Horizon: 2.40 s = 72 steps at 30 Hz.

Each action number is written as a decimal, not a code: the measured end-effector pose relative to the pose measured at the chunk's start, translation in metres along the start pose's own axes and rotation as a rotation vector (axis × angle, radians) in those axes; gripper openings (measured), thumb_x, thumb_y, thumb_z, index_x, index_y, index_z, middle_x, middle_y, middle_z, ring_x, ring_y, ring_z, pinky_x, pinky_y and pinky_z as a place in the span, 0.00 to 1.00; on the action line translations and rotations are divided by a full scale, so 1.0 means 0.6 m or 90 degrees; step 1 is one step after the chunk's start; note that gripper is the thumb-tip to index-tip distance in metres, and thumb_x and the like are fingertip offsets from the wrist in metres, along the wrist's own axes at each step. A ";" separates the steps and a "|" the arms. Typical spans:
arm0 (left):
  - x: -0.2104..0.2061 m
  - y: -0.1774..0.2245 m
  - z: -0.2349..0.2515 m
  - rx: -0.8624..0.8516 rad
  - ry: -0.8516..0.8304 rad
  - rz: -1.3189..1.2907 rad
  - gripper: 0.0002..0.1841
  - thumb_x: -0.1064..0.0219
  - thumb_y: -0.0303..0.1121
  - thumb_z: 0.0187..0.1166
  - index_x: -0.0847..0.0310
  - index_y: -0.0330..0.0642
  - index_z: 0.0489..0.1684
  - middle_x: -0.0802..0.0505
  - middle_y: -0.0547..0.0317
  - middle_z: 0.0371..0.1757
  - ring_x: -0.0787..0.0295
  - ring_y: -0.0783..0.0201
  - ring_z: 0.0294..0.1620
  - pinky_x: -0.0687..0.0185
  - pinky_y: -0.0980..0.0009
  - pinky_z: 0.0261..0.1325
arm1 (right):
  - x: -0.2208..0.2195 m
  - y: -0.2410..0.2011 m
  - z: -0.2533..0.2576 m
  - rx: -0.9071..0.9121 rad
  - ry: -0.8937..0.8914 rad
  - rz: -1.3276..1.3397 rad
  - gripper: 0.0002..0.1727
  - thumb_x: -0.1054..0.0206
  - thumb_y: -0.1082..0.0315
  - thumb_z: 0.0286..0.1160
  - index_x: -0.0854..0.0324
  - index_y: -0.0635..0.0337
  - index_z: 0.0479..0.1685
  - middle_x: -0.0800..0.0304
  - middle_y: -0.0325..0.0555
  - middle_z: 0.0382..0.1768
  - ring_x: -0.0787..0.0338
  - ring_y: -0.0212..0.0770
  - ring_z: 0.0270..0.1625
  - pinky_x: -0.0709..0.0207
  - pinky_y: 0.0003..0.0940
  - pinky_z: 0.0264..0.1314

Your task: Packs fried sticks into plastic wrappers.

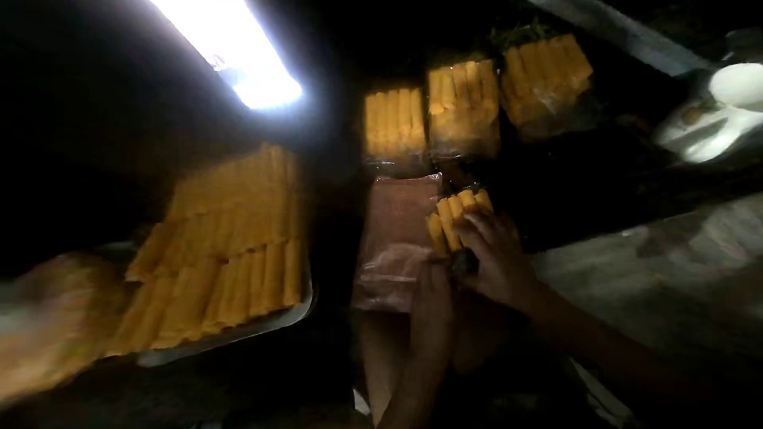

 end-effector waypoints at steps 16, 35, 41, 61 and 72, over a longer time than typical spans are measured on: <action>-0.013 0.002 -0.007 -0.051 -0.004 -0.031 0.18 0.32 0.21 0.74 0.17 0.26 0.62 0.12 0.31 0.64 0.09 0.41 0.59 0.12 0.53 0.60 | 0.001 0.002 0.017 0.004 0.050 -0.027 0.20 0.24 0.61 0.71 0.12 0.60 0.59 0.15 0.59 0.69 0.18 0.65 0.74 0.29 0.70 0.72; -0.029 0.031 0.096 -0.170 0.026 0.098 0.14 0.32 0.24 0.75 0.15 0.25 0.57 0.10 0.30 0.58 0.12 0.33 0.62 0.16 0.43 0.63 | 0.038 0.019 -0.049 -0.065 0.123 -0.009 0.14 0.34 0.78 0.71 0.12 0.72 0.54 0.09 0.67 0.51 0.09 0.68 0.56 0.15 0.58 0.60; -0.023 0.029 0.105 -0.165 -0.018 0.095 0.14 0.32 0.22 0.76 0.15 0.26 0.57 0.10 0.31 0.58 0.12 0.33 0.61 0.17 0.42 0.62 | 0.037 0.025 -0.050 -0.048 0.155 -0.014 0.12 0.35 0.78 0.69 0.11 0.70 0.49 0.08 0.65 0.48 0.07 0.65 0.53 0.14 0.57 0.56; -0.056 0.060 0.136 -0.130 0.033 0.121 0.23 0.22 0.35 0.68 0.15 0.29 0.58 0.11 0.31 0.58 0.15 0.31 0.61 0.20 0.36 0.56 | 0.049 0.036 -0.050 -0.047 0.159 0.066 0.12 0.36 0.79 0.70 0.12 0.70 0.49 0.07 0.61 0.47 0.06 0.60 0.52 0.13 0.52 0.58; -0.014 0.028 0.038 -0.107 0.004 0.146 0.17 0.32 0.21 0.74 0.14 0.32 0.62 0.10 0.35 0.63 0.12 0.36 0.62 0.14 0.45 0.60 | 0.055 0.059 -0.061 -0.069 0.090 -0.003 0.14 0.36 0.76 0.74 0.12 0.70 0.55 0.10 0.68 0.56 0.12 0.71 0.62 0.22 0.67 0.66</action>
Point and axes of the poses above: each hand's wrist, its own z-axis towards the middle knuckle, its own x-axis out of the back of the hand, y = z × x, the point moved 8 cm from there along z, towards the middle knuckle
